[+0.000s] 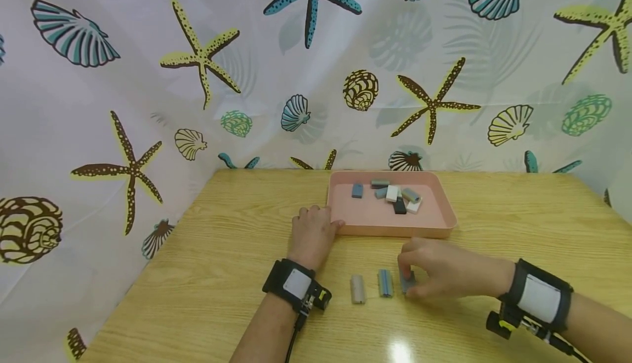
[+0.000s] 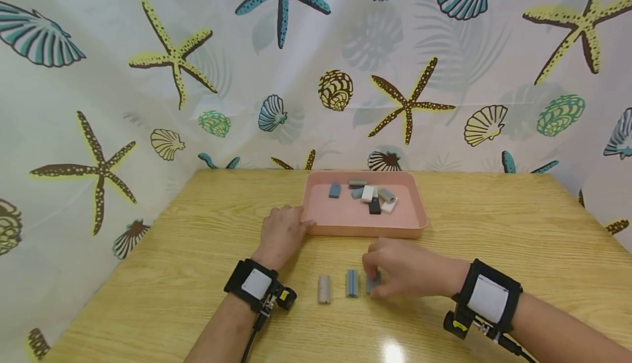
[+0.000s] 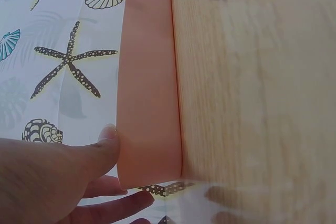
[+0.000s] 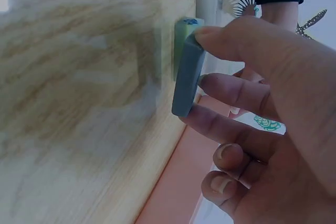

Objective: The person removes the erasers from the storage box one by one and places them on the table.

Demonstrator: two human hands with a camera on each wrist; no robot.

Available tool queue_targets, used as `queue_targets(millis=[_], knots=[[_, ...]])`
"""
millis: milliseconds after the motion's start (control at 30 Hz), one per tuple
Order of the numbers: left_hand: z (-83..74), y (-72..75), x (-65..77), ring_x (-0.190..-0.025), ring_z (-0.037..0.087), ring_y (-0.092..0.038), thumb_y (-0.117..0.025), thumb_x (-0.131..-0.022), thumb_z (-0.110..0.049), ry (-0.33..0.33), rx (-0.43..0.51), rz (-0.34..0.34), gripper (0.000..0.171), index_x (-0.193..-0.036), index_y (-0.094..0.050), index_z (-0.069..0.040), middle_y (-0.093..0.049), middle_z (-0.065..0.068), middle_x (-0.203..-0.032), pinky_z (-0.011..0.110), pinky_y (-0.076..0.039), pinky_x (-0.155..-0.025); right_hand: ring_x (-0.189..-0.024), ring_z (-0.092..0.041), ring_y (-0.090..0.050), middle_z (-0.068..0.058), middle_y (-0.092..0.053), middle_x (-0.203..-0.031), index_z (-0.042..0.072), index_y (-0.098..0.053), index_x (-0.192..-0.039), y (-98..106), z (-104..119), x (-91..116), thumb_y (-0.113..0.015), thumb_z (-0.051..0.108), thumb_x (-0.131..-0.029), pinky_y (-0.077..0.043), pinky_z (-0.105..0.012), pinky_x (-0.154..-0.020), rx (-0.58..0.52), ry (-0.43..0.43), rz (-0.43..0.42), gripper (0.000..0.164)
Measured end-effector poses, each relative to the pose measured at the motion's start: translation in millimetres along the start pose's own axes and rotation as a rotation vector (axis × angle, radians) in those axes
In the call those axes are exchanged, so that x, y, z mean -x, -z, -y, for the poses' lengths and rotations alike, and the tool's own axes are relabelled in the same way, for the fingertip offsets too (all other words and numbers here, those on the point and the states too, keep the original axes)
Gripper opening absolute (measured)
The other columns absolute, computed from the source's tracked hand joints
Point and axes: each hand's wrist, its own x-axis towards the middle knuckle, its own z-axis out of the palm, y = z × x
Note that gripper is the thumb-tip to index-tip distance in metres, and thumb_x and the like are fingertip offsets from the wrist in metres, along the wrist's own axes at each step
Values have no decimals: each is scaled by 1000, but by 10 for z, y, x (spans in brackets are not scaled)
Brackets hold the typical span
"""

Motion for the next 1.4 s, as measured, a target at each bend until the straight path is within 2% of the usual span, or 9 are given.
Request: queue_targets(millis=[167,400,567,667,767,867,1067,1233,1400], knots=[[8,-7,-3,-86,26,-63,-65,-92,-46,-5,1,-3,41,-106,-73,-8,-72,11,-94,41,-53,-73,-78,-1,-44,13,-50,-84,26,-59,-84,-59,3,-3,-81,29,-77,-40,-19,-68,63,38,-10,23],[11,-11,1,-87,27,-63,-64,-93,-45,-15,0,-13,41,-106,-72,-8,-72,11,-95,42,-53,-74,-73,0,-42,12,-48,-82,27,-57,-80,-112,4,-8,-83,27,-72,-37,-18,-63,93,9,9,27],[8,-10,11,-86,27,-63,-65,-92,-45,-18,2,-19,40,-104,-73,-7,-71,11,-92,41,-53,-73,-71,0,-41,11,-46,-82,25,-55,-80,-94,-4,-16,-82,28,-75,-36,-19,-62,65,5,46,27],[6,-4,11,-86,27,-63,-65,-92,-45,-18,-1,-21,40,-104,-72,-7,-71,11,-92,41,-53,-73,-72,0,-41,11,-46,-83,26,-57,-81,-55,-22,-32,-78,31,-80,-37,-18,-63,31,6,67,23],[5,-6,9,-87,27,-64,-65,-92,-45,-19,-1,-24,40,-104,-72,-7,-71,11,-93,41,-53,-73,-74,-1,-45,11,-50,-84,25,-60,-84,5,-55,-45,-75,33,-86,-39,-18,-64,3,11,51,17],[3,-8,8,-87,27,-64,-65,-92,-45,-17,3,-24,40,-104,-72,-7,-71,10,-93,41,-53,-73,-77,-4,-49,12,-53,-86,26,-59,-86,82,-94,-61,-73,32,-89,-41,-19,-67,6,6,0,15],[7,-2,14,-87,28,-64,-66,-91,-44,-24,12,-36,39,-102,-73,-7,-71,11,-91,42,-53,-72,-77,-3,-49,12,-56,-84,23,-61,-87,250,-184,-125,-71,17,-91,-44,-21,-67,86,16,-195,12],[9,2,18,-88,29,-64,-66,-92,-44,-24,17,-39,39,-102,-73,-7,-71,11,-92,43,-52,-72,-75,-4,-50,6,-58,-89,18,-61,-88,344,-301,-201,-71,10,-89,-45,-22,-64,146,-47,-319,13],[20,-3,14,-87,29,-65,-66,-92,-44,-30,6,-40,40,-105,-73,-7,-72,12,-94,43,-53,-72,-76,-12,-55,1,-60,-86,13,-61,-89,394,-431,-280,-71,8,-89,-48,-28,-66,184,-134,-356,11]])
